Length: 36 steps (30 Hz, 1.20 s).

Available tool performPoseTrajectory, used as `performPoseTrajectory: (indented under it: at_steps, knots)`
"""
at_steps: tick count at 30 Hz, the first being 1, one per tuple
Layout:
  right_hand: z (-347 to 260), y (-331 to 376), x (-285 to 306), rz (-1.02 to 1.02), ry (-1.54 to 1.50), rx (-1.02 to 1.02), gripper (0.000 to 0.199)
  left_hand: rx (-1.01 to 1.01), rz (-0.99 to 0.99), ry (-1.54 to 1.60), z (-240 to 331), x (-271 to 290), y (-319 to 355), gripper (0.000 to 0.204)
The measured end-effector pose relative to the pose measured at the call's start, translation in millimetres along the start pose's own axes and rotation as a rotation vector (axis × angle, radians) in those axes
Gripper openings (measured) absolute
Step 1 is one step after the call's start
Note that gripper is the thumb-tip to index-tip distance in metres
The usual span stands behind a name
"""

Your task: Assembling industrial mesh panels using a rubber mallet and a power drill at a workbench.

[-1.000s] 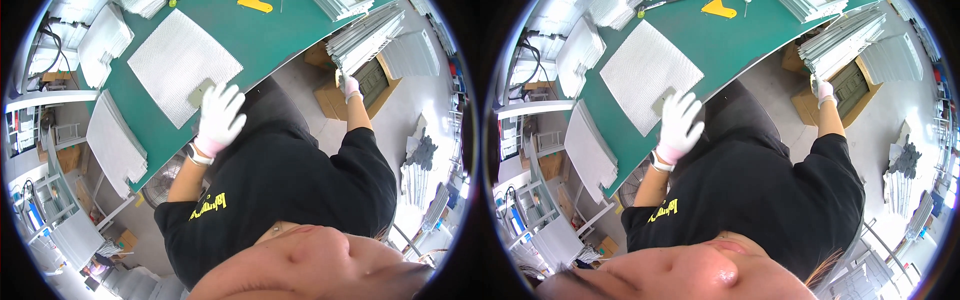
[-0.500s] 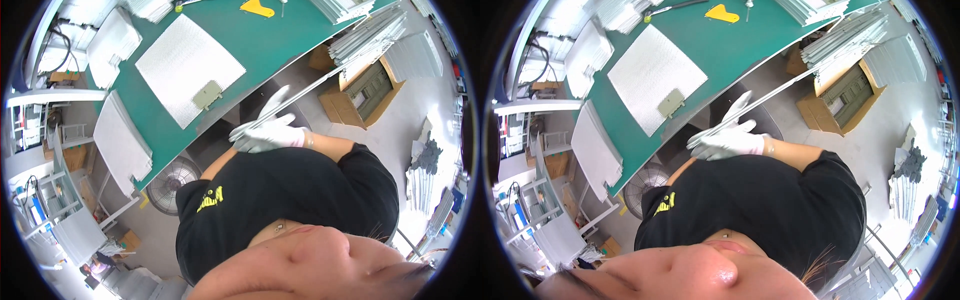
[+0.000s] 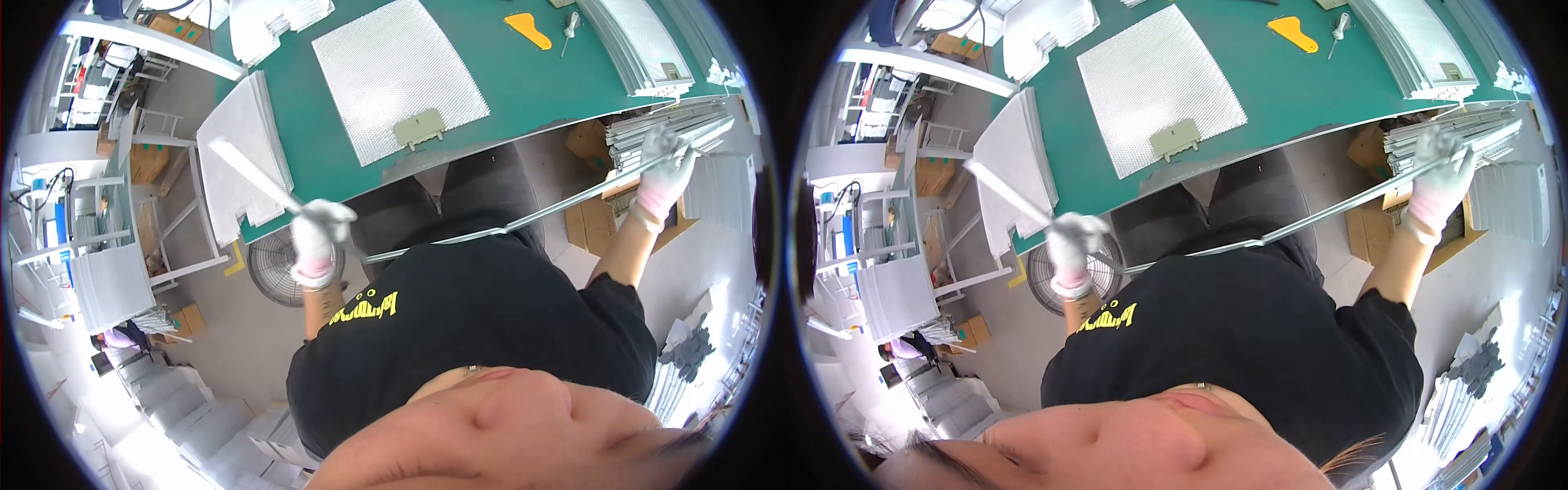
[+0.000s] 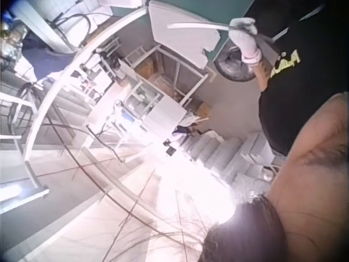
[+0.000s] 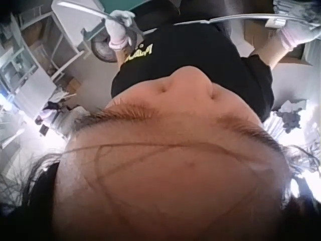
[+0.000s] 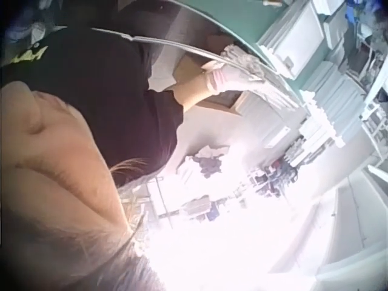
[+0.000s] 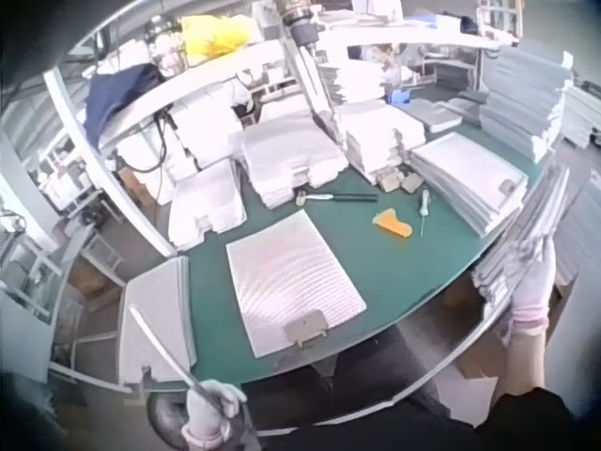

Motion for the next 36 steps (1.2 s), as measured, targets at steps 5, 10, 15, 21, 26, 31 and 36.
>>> performPoseTrajectory:
  at_steps: [5,10,15,21,26,31,36]
  knots:
    - [126,-24,-143,-0.163,0.493,-0.184,0.033,0.108,-0.105,0.019,-63,-74,7,0.072]
    - [278,-34,-105,-0.458,-0.205,-0.710,0.025,0.213,0.125,0.065,-71,-90,10,0.052]
    - [290,-11,-83,-0.208,0.125,-0.704,0.024,-0.221,0.442,-1.287,-37,-107,12,0.064]
    - [264,53,-98,-0.529,0.413,-0.991,0.036,0.647,0.019,0.960,-112,-190,-9,0.063]
    - [222,121,-104,-0.632,0.968,-0.635,0.053,0.255,-0.124,0.967,-116,-211,-56,0.056]
    - [226,137,-85,-0.491,0.647,-0.662,0.061,0.251,-0.070,1.204,-101,-209,-125,0.031]
    - [230,137,-87,-0.453,0.421,-0.731,0.064,0.205,0.051,1.236,-107,-203,-173,0.028]
Point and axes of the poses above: each hand's wrist, its own y-axis away from the middle knuckle, its own x-axis out of the back of the hand, z = x × y, the point moved 4 cm from there along -y, towards the middle knuckle, and after that the axes turned 7 degrees about -z, right-handed, at the moved point
